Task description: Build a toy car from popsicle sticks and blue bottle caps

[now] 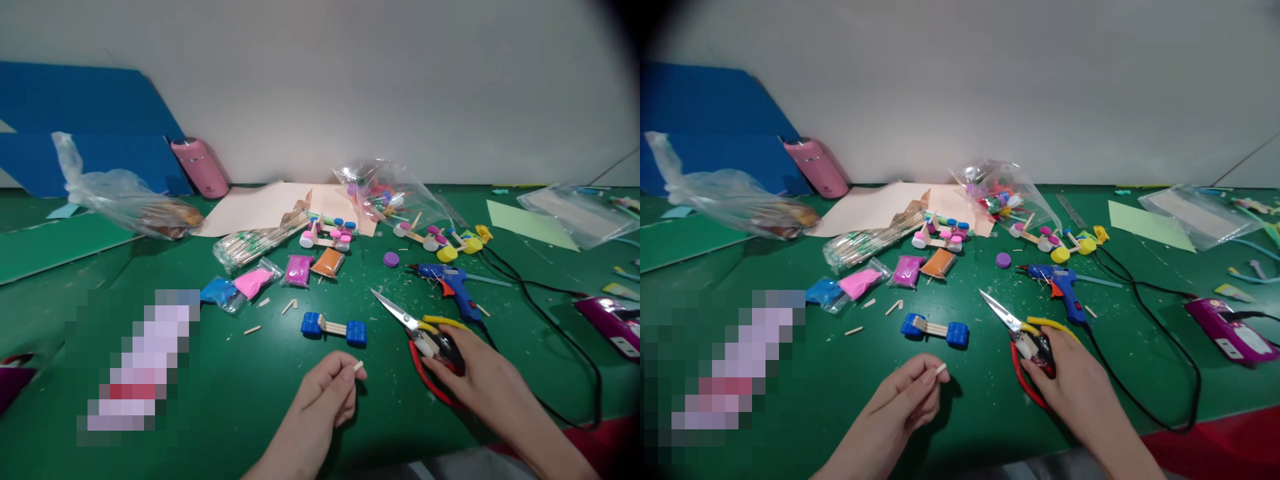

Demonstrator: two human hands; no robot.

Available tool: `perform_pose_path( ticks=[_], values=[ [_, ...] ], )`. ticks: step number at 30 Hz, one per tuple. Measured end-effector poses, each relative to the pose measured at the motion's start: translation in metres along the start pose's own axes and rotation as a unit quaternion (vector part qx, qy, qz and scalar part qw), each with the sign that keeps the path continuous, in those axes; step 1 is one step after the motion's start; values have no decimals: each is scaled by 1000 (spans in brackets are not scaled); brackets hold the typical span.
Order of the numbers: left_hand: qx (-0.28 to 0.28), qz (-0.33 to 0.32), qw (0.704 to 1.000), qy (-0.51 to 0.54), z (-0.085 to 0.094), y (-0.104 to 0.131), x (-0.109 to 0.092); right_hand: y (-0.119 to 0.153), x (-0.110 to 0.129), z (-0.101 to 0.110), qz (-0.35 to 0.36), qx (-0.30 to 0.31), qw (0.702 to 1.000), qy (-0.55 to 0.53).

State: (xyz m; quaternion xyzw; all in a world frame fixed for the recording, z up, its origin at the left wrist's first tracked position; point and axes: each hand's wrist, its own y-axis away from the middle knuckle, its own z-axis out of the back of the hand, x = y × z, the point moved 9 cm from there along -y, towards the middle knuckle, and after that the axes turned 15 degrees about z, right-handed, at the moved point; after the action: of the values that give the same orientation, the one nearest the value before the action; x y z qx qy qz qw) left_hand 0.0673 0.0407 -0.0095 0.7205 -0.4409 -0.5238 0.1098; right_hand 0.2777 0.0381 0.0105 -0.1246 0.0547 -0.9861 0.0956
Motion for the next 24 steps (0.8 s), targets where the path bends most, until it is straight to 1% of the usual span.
perform_pose_path(
  ticks=[2, 4, 6, 7, 9, 11, 13, 15, 17, 19, 20, 21, 22, 24],
  values=[
    [15, 9, 999, 27, -3, -1, 2, -3, 11, 19, 11, -58, 998, -9],
    [39, 14, 998, 36, -10, -3, 5, -7, 34, 32, 27, -102, 991, -79],
    [64, 12, 997, 41, -17, -4, 10, -14, 64, 31, 57, -110, 967, -221],
    [66, 4, 997, 45, -19, -4, 11, -18, 83, 26, 85, -87, 950, -289],
    [78, -14, 995, 54, -23, -4, 13, -23, 109, 19, 111, -83, 911, -388],
    [77, -31, 995, 56, -21, -3, 13, -27, 119, 12, 106, -88, 887, -440],
    [45, -51, 997, 29, -14, -1, 9, -30, 122, 5, 93, -84, 872, -473],
    [0, -81, 996, -39, -5, 3, 0, -32, 124, 0, 90, -73, 864, -491],
    [-25, -118, 984, -134, -2, 8, -10, -34, 127, -2, 97, -61, 864, -491],
    [-51, -162, 955, -242, -2, 11, -19, -34, 124, 0, 104, -62, 876, -467],
    [-71, -196, 931, -300, -2, 14, -24, -34, 117, 2, 97, -74, 888, -443],
    [-95, -241, 896, -361, -3, 17, -30, -33, 105, 6, 81, -93, 903, -411],
    [-117, -300, 849, -418, -7, 22, -35, -32, 87, 11, 51, -122, 921, -367],
    [-139, -428, 730, -515, -19, 36, -40, -25, 40, 21, -35, -175, 945, -275]
  ],
)
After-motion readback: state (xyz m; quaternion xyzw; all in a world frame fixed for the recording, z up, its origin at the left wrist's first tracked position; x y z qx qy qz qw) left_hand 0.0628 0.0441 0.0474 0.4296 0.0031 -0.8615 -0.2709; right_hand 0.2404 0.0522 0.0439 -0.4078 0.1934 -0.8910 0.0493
